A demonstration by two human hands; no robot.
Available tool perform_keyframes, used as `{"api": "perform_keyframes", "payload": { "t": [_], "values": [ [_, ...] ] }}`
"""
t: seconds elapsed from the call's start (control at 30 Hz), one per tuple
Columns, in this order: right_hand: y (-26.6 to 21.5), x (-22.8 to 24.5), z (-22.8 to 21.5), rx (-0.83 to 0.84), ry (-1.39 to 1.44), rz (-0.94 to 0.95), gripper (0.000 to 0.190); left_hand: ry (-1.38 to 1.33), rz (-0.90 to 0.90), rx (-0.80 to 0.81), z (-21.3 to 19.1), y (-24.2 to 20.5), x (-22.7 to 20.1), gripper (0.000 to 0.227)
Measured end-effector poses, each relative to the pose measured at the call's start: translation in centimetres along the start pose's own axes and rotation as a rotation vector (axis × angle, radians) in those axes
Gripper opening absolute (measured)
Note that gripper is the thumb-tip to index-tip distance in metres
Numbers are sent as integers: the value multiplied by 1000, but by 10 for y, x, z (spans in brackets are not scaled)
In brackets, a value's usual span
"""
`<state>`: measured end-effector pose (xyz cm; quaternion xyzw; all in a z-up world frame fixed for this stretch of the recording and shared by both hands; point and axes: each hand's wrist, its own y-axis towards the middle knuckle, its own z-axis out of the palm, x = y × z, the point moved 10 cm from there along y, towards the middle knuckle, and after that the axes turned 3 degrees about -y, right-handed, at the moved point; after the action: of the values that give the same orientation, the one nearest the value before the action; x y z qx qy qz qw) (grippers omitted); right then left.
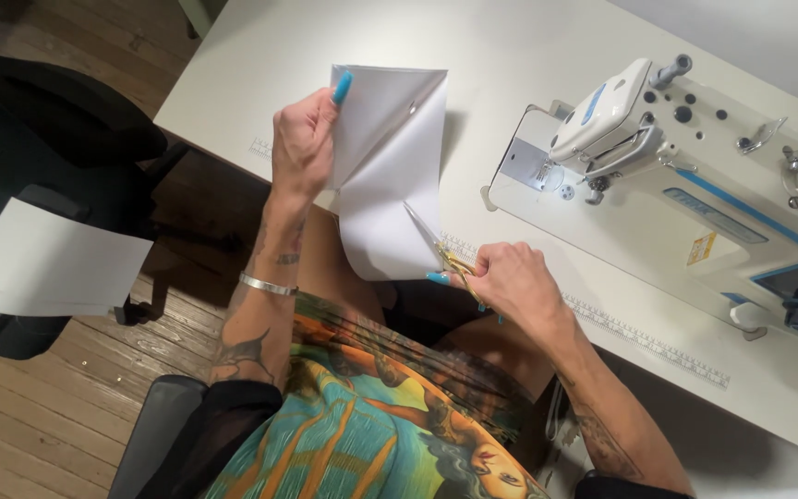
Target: Mark and trim the edges of a leather piece with grommets using a pen and scissors.
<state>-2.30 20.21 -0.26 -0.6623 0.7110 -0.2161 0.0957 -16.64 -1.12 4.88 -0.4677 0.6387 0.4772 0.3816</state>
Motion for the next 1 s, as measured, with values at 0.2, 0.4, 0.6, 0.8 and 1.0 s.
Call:
{"api": "perform_keyframes", "payload": {
  "t": [0.2,0.4,0.6,0.8,1.0],
  "values": [
    [-1,-2,3,28,4,39,51,102,149,23,3,0,-23,42],
    [0,0,4,29,-5,13,52,482,394,46,8,16,-33,36],
    [-3,0,-1,9,38,30,51,401,458,142,31,-20,-65,18],
    [-16,-7,-22,-9,149,124,44,111,-122,402,69,-74,-3,45],
    [-20,-25,-27,-104,135,145,32,461,169,33,32,-81,-7,32]
  ]
}}
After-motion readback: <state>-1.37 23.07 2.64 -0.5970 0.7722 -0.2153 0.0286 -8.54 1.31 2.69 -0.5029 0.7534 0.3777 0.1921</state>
